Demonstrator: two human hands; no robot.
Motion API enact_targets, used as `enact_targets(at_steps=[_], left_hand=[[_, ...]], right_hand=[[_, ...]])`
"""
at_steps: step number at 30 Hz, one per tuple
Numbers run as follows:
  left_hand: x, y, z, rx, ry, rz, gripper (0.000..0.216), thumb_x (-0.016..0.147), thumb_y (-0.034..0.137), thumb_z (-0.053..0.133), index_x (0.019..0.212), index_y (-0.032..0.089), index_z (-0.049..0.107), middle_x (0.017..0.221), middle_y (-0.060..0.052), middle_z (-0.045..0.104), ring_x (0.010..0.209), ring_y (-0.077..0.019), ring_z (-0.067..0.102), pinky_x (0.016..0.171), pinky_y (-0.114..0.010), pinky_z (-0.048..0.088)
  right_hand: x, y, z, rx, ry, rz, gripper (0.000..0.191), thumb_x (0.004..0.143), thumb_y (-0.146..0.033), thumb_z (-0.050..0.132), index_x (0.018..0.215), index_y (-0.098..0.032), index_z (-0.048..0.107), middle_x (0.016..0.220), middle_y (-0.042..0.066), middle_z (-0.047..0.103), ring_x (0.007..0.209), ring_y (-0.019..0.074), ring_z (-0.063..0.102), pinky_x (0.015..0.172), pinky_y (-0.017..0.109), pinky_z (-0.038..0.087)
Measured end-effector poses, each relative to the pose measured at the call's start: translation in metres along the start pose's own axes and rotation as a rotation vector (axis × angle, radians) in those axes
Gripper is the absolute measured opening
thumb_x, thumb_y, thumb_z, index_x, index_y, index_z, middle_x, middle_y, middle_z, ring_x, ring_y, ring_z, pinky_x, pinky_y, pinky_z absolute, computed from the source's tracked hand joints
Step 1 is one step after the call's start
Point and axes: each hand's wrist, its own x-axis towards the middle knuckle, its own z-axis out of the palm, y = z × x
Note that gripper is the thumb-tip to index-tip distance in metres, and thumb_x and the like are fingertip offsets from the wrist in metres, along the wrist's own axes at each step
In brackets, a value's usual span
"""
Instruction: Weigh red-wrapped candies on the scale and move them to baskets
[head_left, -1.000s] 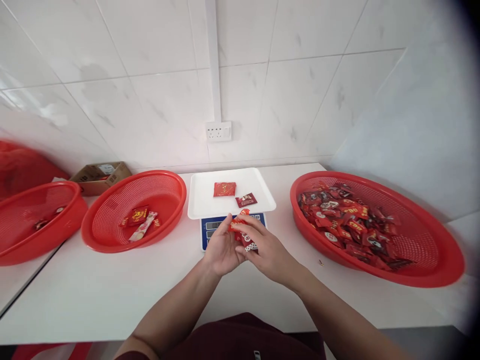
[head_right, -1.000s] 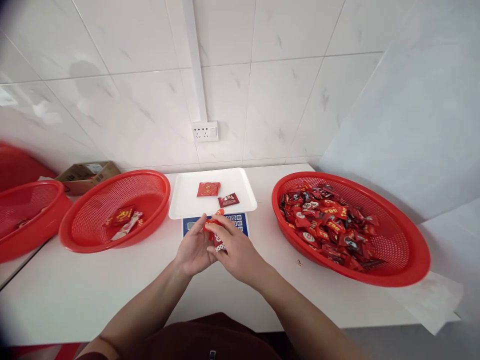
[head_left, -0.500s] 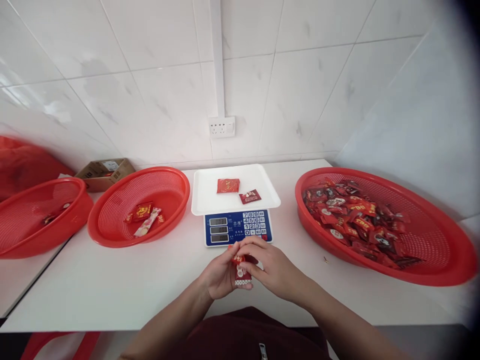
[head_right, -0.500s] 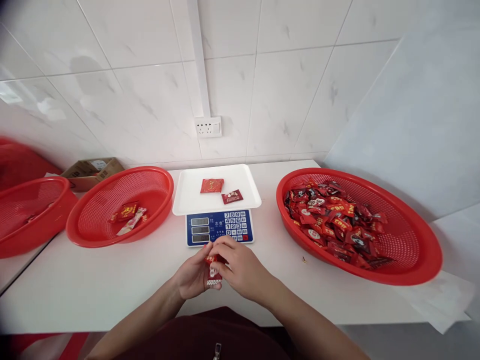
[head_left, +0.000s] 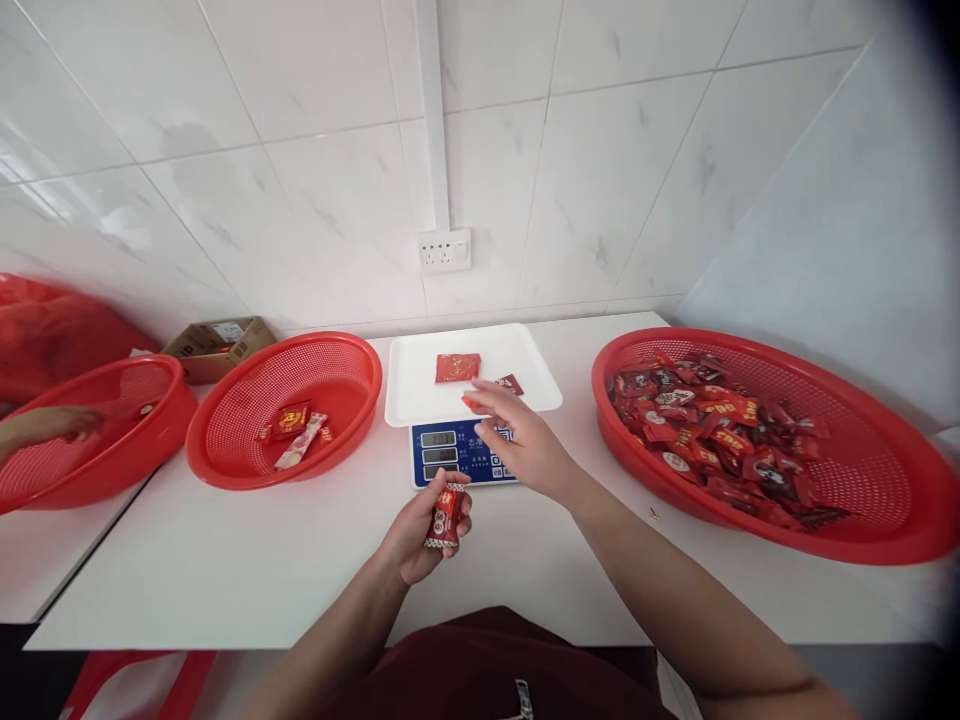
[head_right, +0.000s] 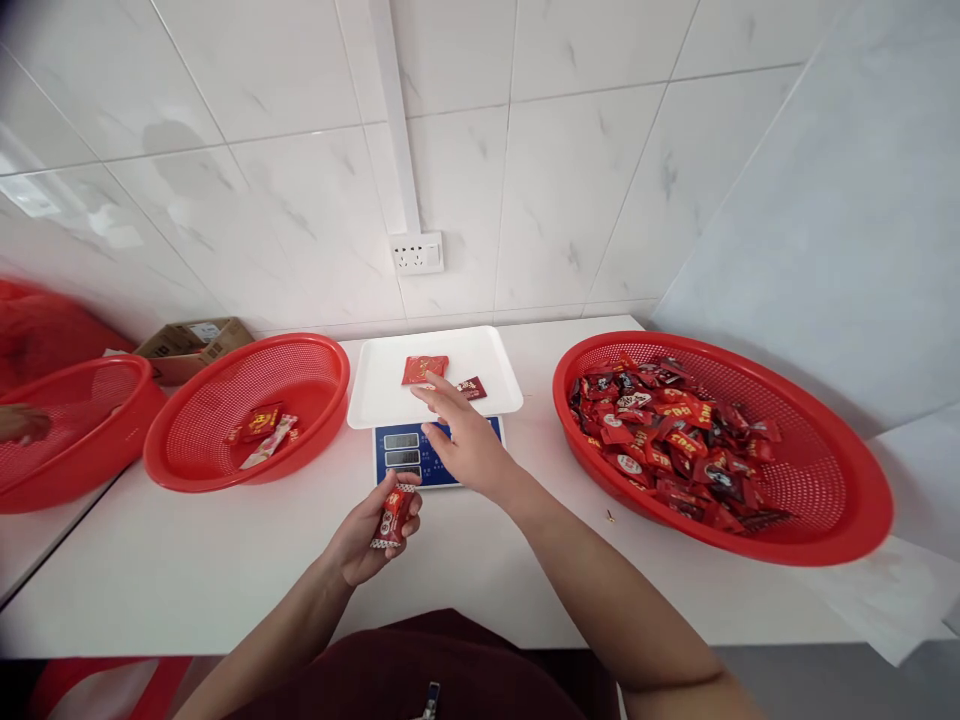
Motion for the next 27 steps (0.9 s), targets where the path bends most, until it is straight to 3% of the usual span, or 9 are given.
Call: enact_targets(at_steps=[2,6,10,15,19,22,25,27], left_hand=[[0.002,0.001,0.0,0.012,0.026,0.013,0.034,0.084,0.05,0.051,0.097,0.019,0.054,0.069,0.001,0.051,0.047,-0.0074,0.05,0.029,-0.012,0.035],[0.005,-0.005,-0.003,0.104,0.058,0.063,0.038,0.081,0.053,0.054,0.098,0.018,0.053,0.07,0.001,0.052,0.049,-0.0089,0.052,0.03,-0.013,0.037],[0.005,-0.016,0.001,0.276,0.049,0.12,0.041,0.08,0.055,0.054,0.097,0.019,0.05,0.07,0.002,0.052,0.049,-0.0082,0.051,0.034,-0.016,0.044],[0.009,-0.03,0.012,0.371,-0.057,0.125,0.042,0.079,0.056,0.054,0.097,0.019,0.047,0.07,0.003,0.05,0.051,-0.0075,0.051,0.039,-0.017,0.046],[0.014,-0.032,0.017,0.268,-0.15,0.114,0.05,0.074,0.057,0.061,0.102,0.018,0.047,0.081,-0.002,0.054,0.061,-0.0118,0.056,0.04,-0.018,0.047],[0.015,-0.026,0.017,0.133,-0.108,0.076,0.048,0.077,0.056,0.057,0.105,0.019,0.047,0.082,-0.003,0.056,0.063,-0.0138,0.058,0.04,-0.02,0.047],[0.011,-0.02,0.015,0.04,-0.064,0.018,0.033,0.078,0.031,0.059,0.107,0.021,0.046,0.086,-0.003,0.057,0.071,-0.0157,0.06,0.048,-0.024,0.051],[0.008,-0.019,0.012,0.03,-0.074,0.008,0.043,0.068,0.012,0.059,0.108,0.021,0.045,0.089,-0.003,0.058,0.075,-0.0167,0.06,0.054,-0.027,0.052]], right_hand=[[0.004,0.002,-0.001,-0.059,-0.033,0.003,0.041,0.087,-0.023,0.046,0.128,-0.029,0.048,0.14,0.006,0.04,0.108,0.0197,0.055,0.089,0.039,0.048],[-0.02,0.002,0.002,-0.065,-0.25,0.085,0.035,0.087,-0.028,0.05,0.121,-0.026,0.056,0.117,0.007,0.06,0.094,0.0187,0.059,0.079,0.035,0.051],[-0.056,-0.001,0.01,-0.01,-0.371,0.121,0.033,0.085,-0.031,0.057,0.117,-0.027,0.059,0.109,0.005,0.061,0.093,0.018,0.058,0.079,0.032,0.05],[-0.075,0.001,0.015,-0.051,-0.257,0.186,0.022,0.086,-0.024,0.053,0.104,-0.027,0.065,0.104,0.004,0.062,0.097,0.0193,0.057,0.085,0.035,0.049],[-0.072,0.005,0.005,-0.023,-0.132,0.217,0.02,0.087,-0.028,0.051,0.101,-0.026,0.065,0.1,0.005,0.062,0.087,0.0182,0.06,0.075,0.033,0.053],[-0.057,0.003,-0.005,-0.014,0.027,0.218,0.019,0.084,-0.029,0.054,0.099,-0.025,0.064,0.097,0.005,0.063,0.086,0.0185,0.061,0.073,0.032,0.054],[-0.027,0.001,-0.008,-0.001,0.146,0.183,0.019,0.082,-0.029,0.056,0.099,-0.024,0.064,0.099,0.005,0.063,0.088,0.0187,0.06,0.074,0.033,0.053],[-0.001,0.003,-0.004,-0.006,0.2,0.131,0.02,0.082,-0.03,0.056,0.099,-0.024,0.064,0.1,0.005,0.063,0.088,0.0187,0.06,0.076,0.034,0.053]])
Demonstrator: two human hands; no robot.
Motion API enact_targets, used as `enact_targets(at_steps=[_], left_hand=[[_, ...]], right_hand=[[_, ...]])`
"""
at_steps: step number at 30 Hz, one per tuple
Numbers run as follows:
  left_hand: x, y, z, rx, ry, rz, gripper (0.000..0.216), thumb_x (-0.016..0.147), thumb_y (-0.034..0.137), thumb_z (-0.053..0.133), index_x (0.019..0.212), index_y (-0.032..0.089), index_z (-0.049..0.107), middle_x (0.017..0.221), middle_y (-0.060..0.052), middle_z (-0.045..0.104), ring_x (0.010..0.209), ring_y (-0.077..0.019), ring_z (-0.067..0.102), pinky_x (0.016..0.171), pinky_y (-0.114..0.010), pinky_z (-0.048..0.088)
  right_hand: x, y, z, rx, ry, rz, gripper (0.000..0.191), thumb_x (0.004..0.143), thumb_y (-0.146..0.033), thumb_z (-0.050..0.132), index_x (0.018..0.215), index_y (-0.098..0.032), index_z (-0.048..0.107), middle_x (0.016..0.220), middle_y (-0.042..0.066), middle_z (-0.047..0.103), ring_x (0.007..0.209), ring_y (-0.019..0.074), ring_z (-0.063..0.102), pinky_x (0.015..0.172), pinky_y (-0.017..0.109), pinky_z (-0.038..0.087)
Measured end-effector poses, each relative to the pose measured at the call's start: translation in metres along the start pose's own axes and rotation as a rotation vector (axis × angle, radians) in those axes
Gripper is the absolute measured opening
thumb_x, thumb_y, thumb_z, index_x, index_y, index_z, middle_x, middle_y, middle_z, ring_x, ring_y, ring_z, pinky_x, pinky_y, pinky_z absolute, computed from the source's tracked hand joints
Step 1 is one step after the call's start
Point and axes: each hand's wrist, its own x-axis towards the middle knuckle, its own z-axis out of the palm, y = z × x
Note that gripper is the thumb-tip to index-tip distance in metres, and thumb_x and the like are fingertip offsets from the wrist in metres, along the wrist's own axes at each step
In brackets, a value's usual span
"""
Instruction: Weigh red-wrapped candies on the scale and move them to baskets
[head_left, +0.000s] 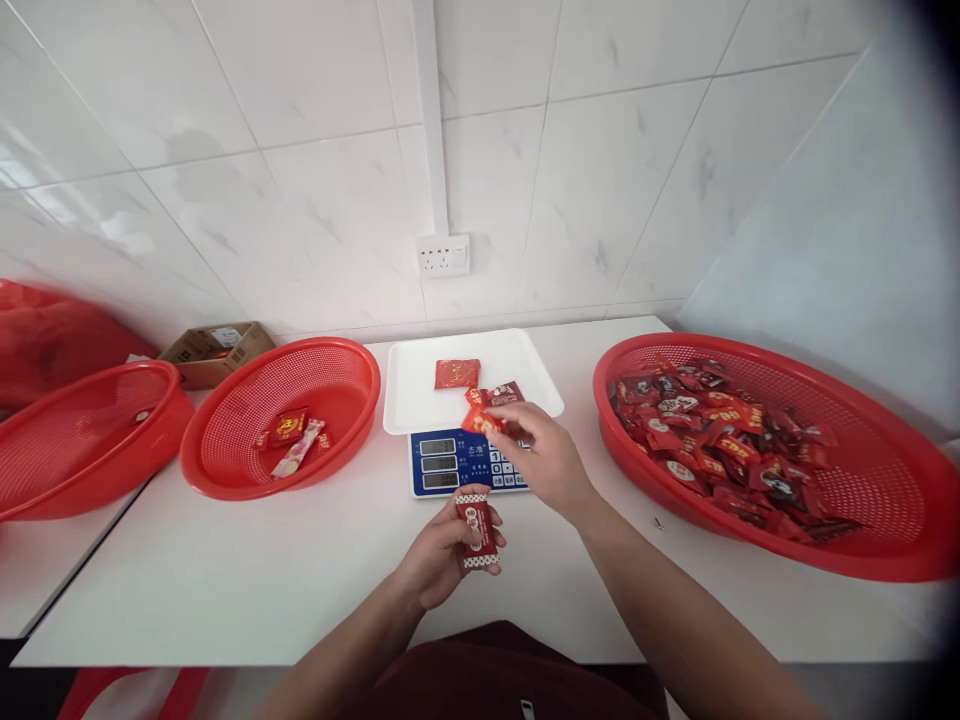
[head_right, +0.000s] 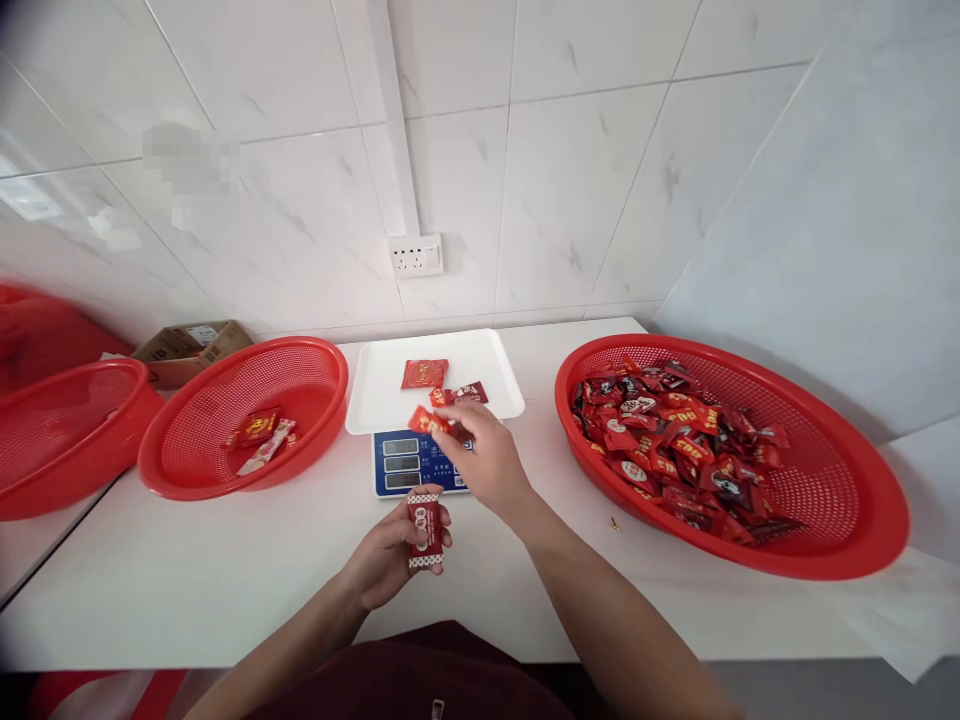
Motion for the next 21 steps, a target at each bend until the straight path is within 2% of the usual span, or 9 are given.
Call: enact_targets(at_steps=[2,4,7,10,12,14,16,18,21], left_hand=[[-0.004,-0.002,-0.003,0.03,-0.002,0.016,0.047,0.061,0.004,0.056,0.104,0.021,0.046,0.089,-0.003,0.059,0.075,-0.0168,0.06,0.056,-0.027,0.051],[-0.008,-0.004,-0.005,0.08,0.008,0.029,0.039,0.063,0.004,0.056,0.098,0.019,0.047,0.091,-0.004,0.06,0.075,-0.0163,0.06,0.057,-0.026,0.05],[-0.014,-0.004,-0.009,0.154,0.012,0.037,0.028,0.071,0.011,0.062,0.095,0.017,0.049,0.097,-0.006,0.06,0.079,-0.0158,0.061,0.061,-0.026,0.049],[-0.018,-0.002,-0.013,0.229,0.003,0.057,0.027,0.075,0.023,0.066,0.097,0.017,0.051,0.097,-0.006,0.059,0.08,-0.015,0.061,0.062,-0.024,0.048],[-0.018,0.0,-0.015,0.318,-0.017,0.08,0.03,0.076,0.029,0.067,0.099,0.017,0.053,0.095,-0.005,0.058,0.079,-0.0147,0.06,0.061,-0.024,0.047],[-0.017,0.001,-0.014,0.427,-0.033,0.104,0.033,0.076,0.033,0.067,0.1,0.017,0.053,0.091,-0.004,0.057,0.077,-0.0141,0.059,0.061,-0.025,0.047],[-0.014,0.001,-0.01,0.505,-0.033,0.11,0.033,0.076,0.035,0.067,0.097,0.017,0.05,0.083,-0.001,0.056,0.072,-0.0128,0.058,0.06,-0.024,0.047],[-0.011,-0.002,-0.005,0.539,-0.026,0.086,0.034,0.074,0.039,0.068,0.091,0.018,0.047,0.076,0.002,0.054,0.066,-0.0112,0.056,0.057,-0.023,0.046],[-0.008,-0.007,-0.001,0.58,-0.016,0.048,0.037,0.073,0.044,0.067,0.087,0.018,0.044,0.069,0.004,0.053,0.057,-0.009,0.052,0.051,-0.021,0.043]], right_hand=[[0.022,0.002,0.011,-0.008,0.044,-0.057,0.023,0.083,-0.03,0.055,0.104,-0.024,0.063,0.104,0.006,0.061,0.089,0.0191,0.06,0.078,0.036,0.053],[0.033,0.006,0.02,-0.057,0.076,-0.112,0.031,0.082,-0.031,0.056,0.113,-0.024,0.06,0.118,0.008,0.056,0.102,0.0218,0.057,0.086,0.04,0.051],[0.026,0.009,0.022,-0.149,0.067,-0.153,0.037,0.083,-0.033,0.055,0.118,-0.025,0.057,0.129,0.009,0.05,0.119,0.0249,0.047,0.097,0.045,0.043],[-0.003,0.006,0.013,-0.098,-0.165,-0.033,0.03,0.087,-0.036,0.049,0.112,-0.023,0.06,0.11,0.008,0.064,0.103,0.0227,0.058,0.088,0.041,0.048],[-0.025,0.005,0.004,-0.041,-0.364,0.055,0.029,0.088,-0.037,0.048,0.109,-0.023,0.061,0.101,0.007,0.067,0.091,0.0205,0.062,0.078,0.036,0.051],[-0.045,0.005,-0.003,-0.034,-0.484,0.105,0.027,0.088,-0.039,0.048,0.103,-0.022,0.063,0.097,0.006,0.067,0.086,0.0192,0.062,0.073,0.032,0.049],[-0.06,0.01,-0.008,-0.067,-0.507,0.178,0.026,0.087,-0.041,0.048,0.088,-0.02,0.064,0.085,0.004,0.067,0.076,0.0171,0.059,0.066,0.028,0.046],[-0.073,0.017,-0.012,-0.084,-0.478,0.284,0.029,0.086,-0.042,0.048,0.072,-0.019,0.058,0.068,0.0,0.06,0.063,0.014,0.053,0.058,0.025,0.04],[-0.089,0.027,-0.015,-0.053,-0.401,0.394,0.033,0.083,-0.046,0.049,0.063,-0.02,0.046,0.058,-0.003,0.05,0.054,0.0115,0.043,0.051,0.024,0.034]])
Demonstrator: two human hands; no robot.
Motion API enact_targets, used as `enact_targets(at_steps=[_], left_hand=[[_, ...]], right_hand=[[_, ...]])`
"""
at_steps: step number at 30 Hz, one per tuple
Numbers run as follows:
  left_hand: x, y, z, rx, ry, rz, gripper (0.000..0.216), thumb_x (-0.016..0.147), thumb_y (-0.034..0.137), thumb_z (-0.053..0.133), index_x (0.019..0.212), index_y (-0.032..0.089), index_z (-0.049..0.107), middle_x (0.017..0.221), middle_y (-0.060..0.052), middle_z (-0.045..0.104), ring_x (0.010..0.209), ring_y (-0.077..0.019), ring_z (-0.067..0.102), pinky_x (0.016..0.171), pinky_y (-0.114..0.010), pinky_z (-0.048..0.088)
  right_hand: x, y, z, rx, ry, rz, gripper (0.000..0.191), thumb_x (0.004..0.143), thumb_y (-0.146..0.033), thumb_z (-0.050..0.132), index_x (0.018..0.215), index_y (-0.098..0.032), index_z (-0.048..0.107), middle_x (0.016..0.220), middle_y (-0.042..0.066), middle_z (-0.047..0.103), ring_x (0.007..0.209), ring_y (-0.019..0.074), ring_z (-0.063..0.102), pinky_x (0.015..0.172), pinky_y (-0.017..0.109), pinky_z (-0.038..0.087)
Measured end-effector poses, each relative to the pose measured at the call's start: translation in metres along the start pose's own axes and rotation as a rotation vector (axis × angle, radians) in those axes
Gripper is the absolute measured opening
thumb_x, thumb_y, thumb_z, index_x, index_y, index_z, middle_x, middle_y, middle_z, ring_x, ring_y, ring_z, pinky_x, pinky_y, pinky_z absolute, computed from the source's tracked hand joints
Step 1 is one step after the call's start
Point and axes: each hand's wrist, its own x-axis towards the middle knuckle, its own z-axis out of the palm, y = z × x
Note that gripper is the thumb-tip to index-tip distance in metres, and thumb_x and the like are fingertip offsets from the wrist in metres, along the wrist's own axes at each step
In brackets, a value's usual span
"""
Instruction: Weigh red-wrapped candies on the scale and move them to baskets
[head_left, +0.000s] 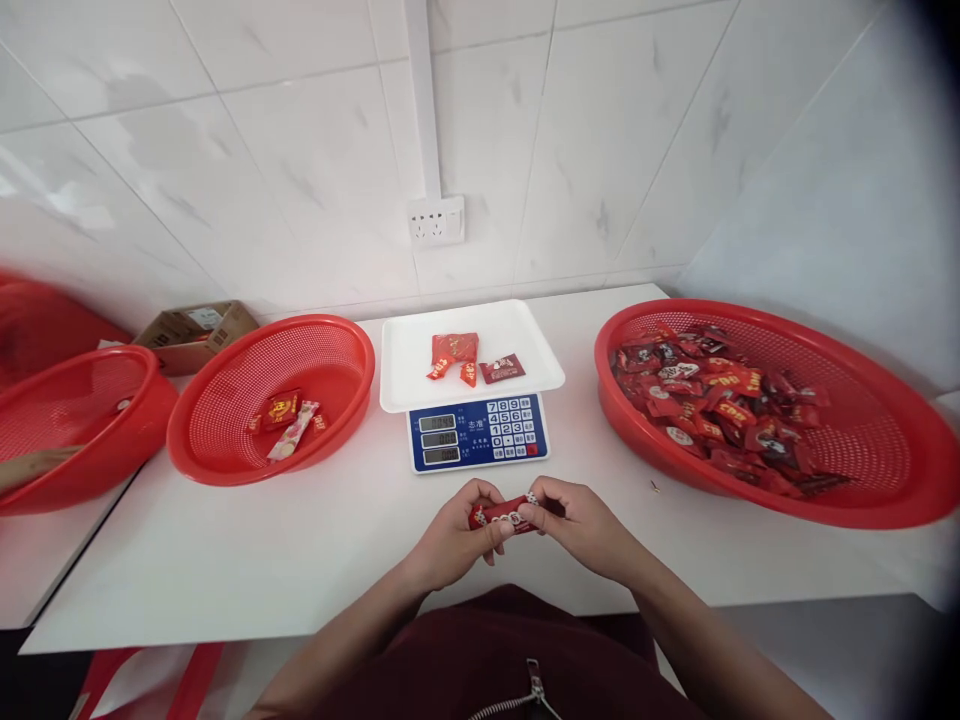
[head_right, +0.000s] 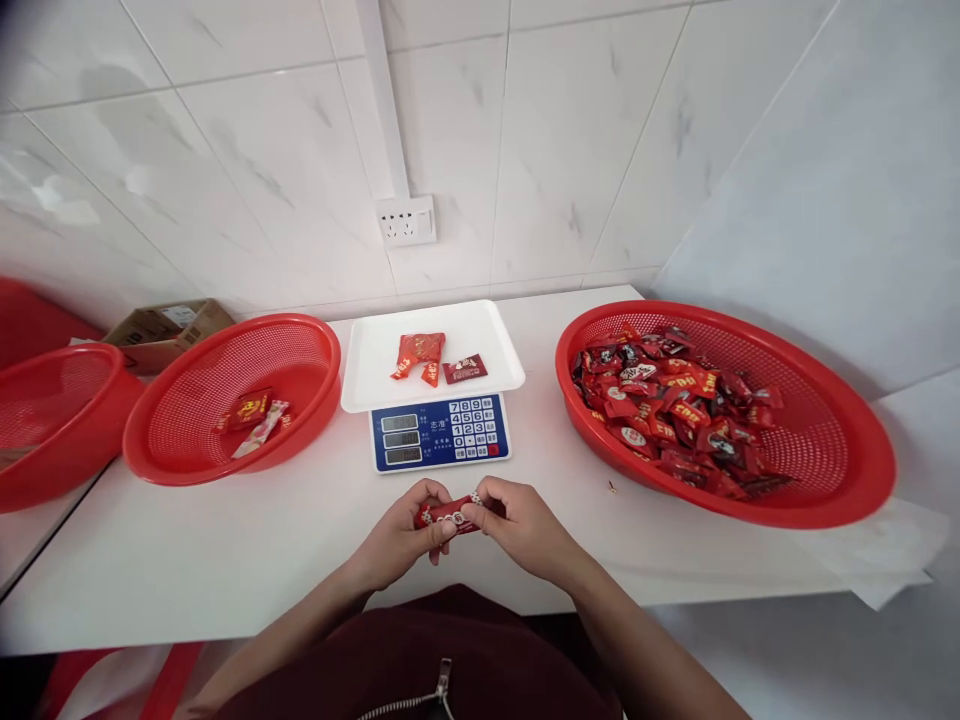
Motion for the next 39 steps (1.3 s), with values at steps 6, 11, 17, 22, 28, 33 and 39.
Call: enact_targets(at_steps=[6,11,17,22,28,33,39], left_hand=[[0.003,-0.006,-0.001,0.109,-0.051,-0.004,0.042,0.078,0.055,0.055,0.071,0.015,0.05,0.058,0.002,0.052,0.047,-0.0071,0.046,0.044,-0.019,0.037],[0.002,-0.007,-0.007,0.104,-0.035,0.045,0.041,0.078,0.055,0.054,0.071,0.014,0.053,0.058,0.003,0.05,0.05,-0.0081,0.046,0.047,-0.02,0.038],[-0.001,0.019,-0.015,0.448,0.192,0.246,0.038,0.083,0.048,0.051,0.064,0.015,0.053,0.057,0.003,0.048,0.055,-0.0093,0.043,0.052,-0.021,0.034],[0.026,0.07,-0.044,0.796,0.59,0.428,0.032,0.084,0.043,0.051,0.066,0.017,0.056,0.058,0.003,0.046,0.055,-0.0105,0.041,0.052,-0.022,0.031],[0.043,0.096,-0.064,0.958,0.905,0.498,0.023,0.078,0.039,0.061,0.089,0.019,0.058,0.085,-0.002,0.056,0.067,-0.0128,0.05,0.061,-0.025,0.039],[0.007,0.055,-0.028,0.552,0.504,0.46,0.023,0.084,0.019,0.046,0.106,0.021,0.049,0.093,-0.004,0.056,0.065,-0.0104,0.053,0.062,-0.025,0.048],[-0.009,-0.005,-0.004,0.436,-0.032,0.199,0.069,0.085,0.012,0.043,0.143,0.033,0.012,0.144,-0.011,0.032,0.094,-0.0139,0.06,0.089,-0.035,0.049]], right_hand=[[-0.009,0.01,0.003,0.072,0.087,0.003,0.034,0.083,-0.048,0.045,0.062,-0.021,0.041,0.057,-0.003,0.048,0.055,0.0122,0.042,0.054,0.024,0.035],[-0.001,0.005,0.007,0.082,0.115,-0.046,0.034,0.082,-0.046,0.048,0.06,-0.021,0.042,0.055,-0.004,0.045,0.053,0.0113,0.041,0.051,0.024,0.034],[0.005,0.006,0.007,0.252,0.076,-0.04,0.027,0.083,-0.046,0.05,0.085,-0.02,0.057,0.07,0.001,0.059,0.063,0.014,0.055,0.056,0.027,0.045],[0.003,0.015,0.0,0.347,0.116,0.011,0.039,0.081,-0.048,0.052,0.108,-0.02,0.055,0.079,0.005,0.063,0.067,0.016,0.059,0.058,0.03,0.049],[-0.007,0.023,-0.003,0.337,0.125,0.055,0.043,0.081,-0.046,0.053,0.114,-0.02,0.053,0.08,0.004,0.062,0.069,0.0165,0.058,0.061,0.031,0.049],[-0.01,0.031,0.0,0.275,0.075,0.052,0.038,0.083,-0.043,0.051,0.113,-0.02,0.054,0.08,0.003,0.06,0.072,0.0161,0.057,0.065,0.031,0.048],[-0.004,0.019,0.01,0.167,-0.031,-0.05,0.033,0.084,-0.038,0.052,0.112,-0.022,0.057,0.098,0.006,0.062,0.087,0.0181,0.058,0.074,0.032,0.048]])
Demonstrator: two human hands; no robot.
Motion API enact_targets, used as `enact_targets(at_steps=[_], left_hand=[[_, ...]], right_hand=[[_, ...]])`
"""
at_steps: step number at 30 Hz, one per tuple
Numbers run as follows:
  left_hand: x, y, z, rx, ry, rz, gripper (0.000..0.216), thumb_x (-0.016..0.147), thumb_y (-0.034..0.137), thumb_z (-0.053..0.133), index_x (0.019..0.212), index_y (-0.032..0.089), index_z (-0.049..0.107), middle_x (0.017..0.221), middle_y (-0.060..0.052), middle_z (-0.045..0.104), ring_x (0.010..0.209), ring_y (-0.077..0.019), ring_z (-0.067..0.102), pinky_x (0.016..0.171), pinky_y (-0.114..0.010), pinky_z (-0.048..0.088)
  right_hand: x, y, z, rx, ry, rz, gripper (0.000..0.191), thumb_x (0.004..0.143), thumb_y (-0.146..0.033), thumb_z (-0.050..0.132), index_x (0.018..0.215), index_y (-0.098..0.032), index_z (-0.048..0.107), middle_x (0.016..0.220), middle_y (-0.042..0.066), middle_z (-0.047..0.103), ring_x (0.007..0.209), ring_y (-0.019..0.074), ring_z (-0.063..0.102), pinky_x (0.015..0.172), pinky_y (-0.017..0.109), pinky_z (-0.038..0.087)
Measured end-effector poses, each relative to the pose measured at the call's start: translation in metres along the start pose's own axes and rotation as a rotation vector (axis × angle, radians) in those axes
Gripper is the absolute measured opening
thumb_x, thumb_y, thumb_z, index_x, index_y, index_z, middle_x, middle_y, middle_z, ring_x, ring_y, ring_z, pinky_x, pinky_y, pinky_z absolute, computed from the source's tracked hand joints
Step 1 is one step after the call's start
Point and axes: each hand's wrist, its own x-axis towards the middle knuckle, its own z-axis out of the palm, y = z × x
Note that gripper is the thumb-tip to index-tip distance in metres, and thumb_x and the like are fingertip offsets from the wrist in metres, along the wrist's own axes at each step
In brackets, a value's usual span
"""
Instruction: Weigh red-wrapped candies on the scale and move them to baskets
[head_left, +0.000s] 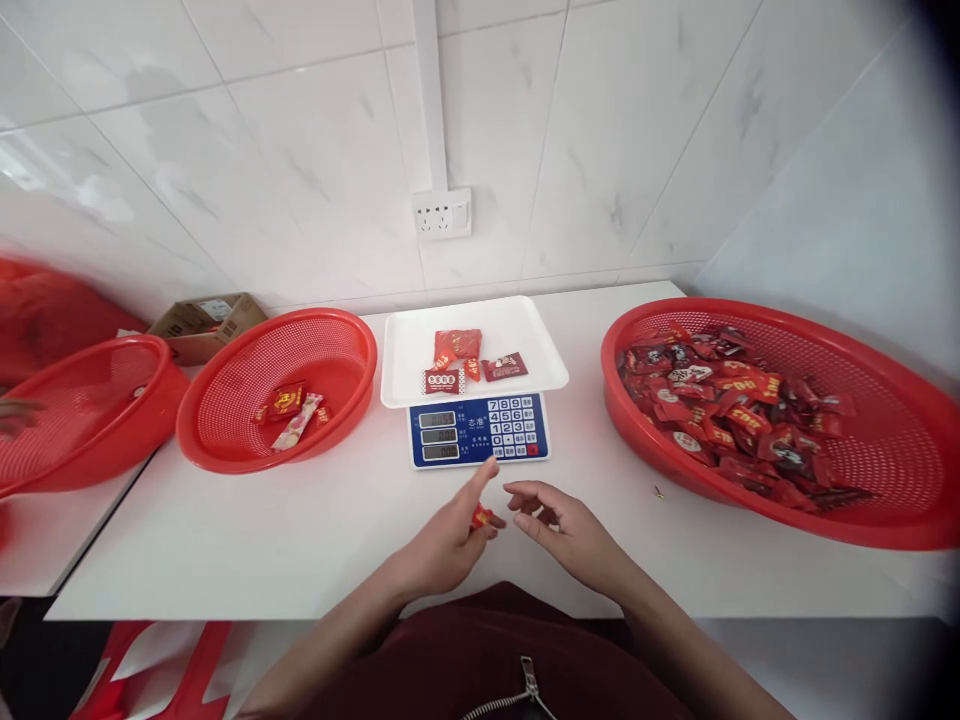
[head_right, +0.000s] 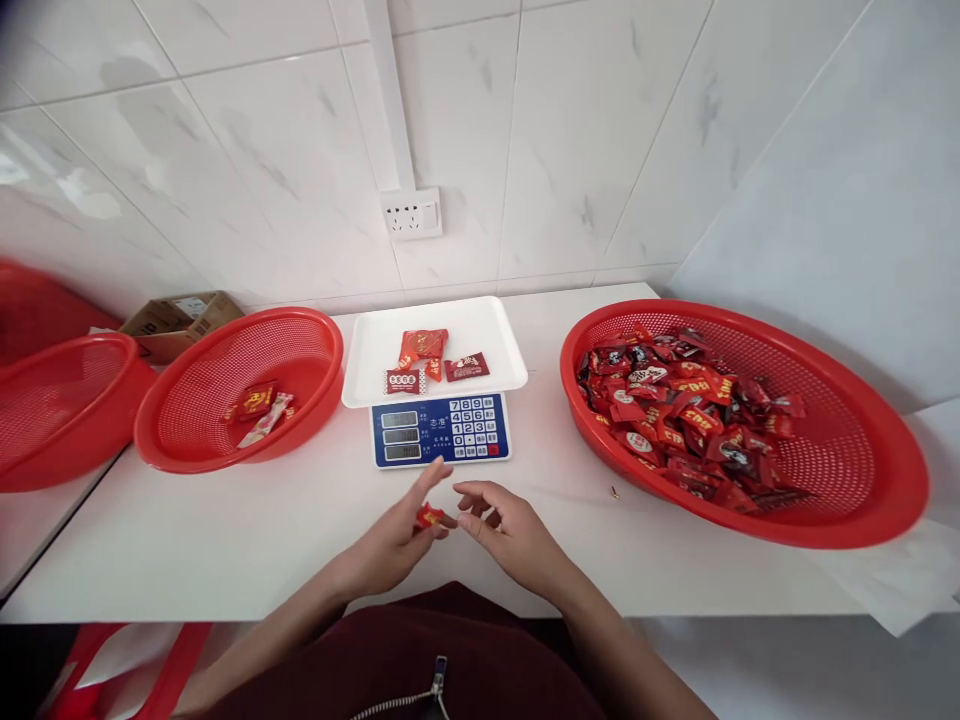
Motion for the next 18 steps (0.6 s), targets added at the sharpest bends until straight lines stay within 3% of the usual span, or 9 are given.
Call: enact_targets(at_steps=[2,8,12,15,18], left_hand=[[-0.002,-0.007,0.003,0.001,-0.075,-0.008,0.074,0.085,0.012,0.044,0.144,0.034,0.006,0.146,-0.012,0.031,0.098,-0.0154,0.06,0.092,-0.036,0.048],[-0.001,-0.007,0.003,0.075,-0.068,-0.019,0.078,0.082,0.016,0.052,0.145,0.033,0.008,0.139,-0.012,0.042,0.089,-0.015,0.06,0.086,-0.036,0.049],[0.004,-0.005,0.006,0.025,-0.057,-0.035,0.08,0.078,0.016,0.056,0.143,0.036,0.014,0.142,-0.011,0.038,0.079,-0.0119,0.059,0.078,-0.032,0.051],[0.008,-0.003,0.007,-0.021,0.003,-0.076,0.07,0.077,0.021,0.06,0.139,0.031,0.03,0.129,-0.01,0.051,0.07,-0.0097,0.056,0.069,-0.028,0.05],[0.011,0.0,0.005,0.042,0.101,-0.098,0.036,0.078,0.032,0.06,0.112,0.02,0.059,0.093,-0.005,0.064,0.068,-0.0116,0.054,0.065,-0.025,0.047]], right_hand=[[0.003,-0.005,0.005,-0.017,-0.019,-0.018,0.031,0.083,-0.037,0.054,0.109,-0.022,0.06,0.102,0.007,0.062,0.089,0.0192,0.057,0.073,0.031,0.048],[0.004,-0.007,0.011,0.024,-0.046,0.027,0.024,0.081,-0.034,0.058,0.1,-0.02,0.061,0.095,0.005,0.063,0.085,0.0187,0.058,0.071,0.031,0.048],[0.002,-0.005,0.01,0.028,-0.041,0.021,0.013,0.081,-0.032,0.058,0.084,-0.02,0.061,0.083,0.002,0.063,0.075,0.0165,0.058,0.069,0.03,0.046],[0.002,-0.004,0.007,0.048,0.018,-0.004,0.016,0.082,-0.034,0.057,0.078,-0.019,0.06,0.082,0.003,0.063,0.076,0.0165,0.058,0.071,0.03,0.046],[0.002,-0.002,0.006,0.082,0.069,0.003,0.02,0.082,-0.04,0.057,0.081,-0.02,0.059,0.079,0.002,0.062,0.074,0.0157,0.057,0.069,0.029,0.046]])
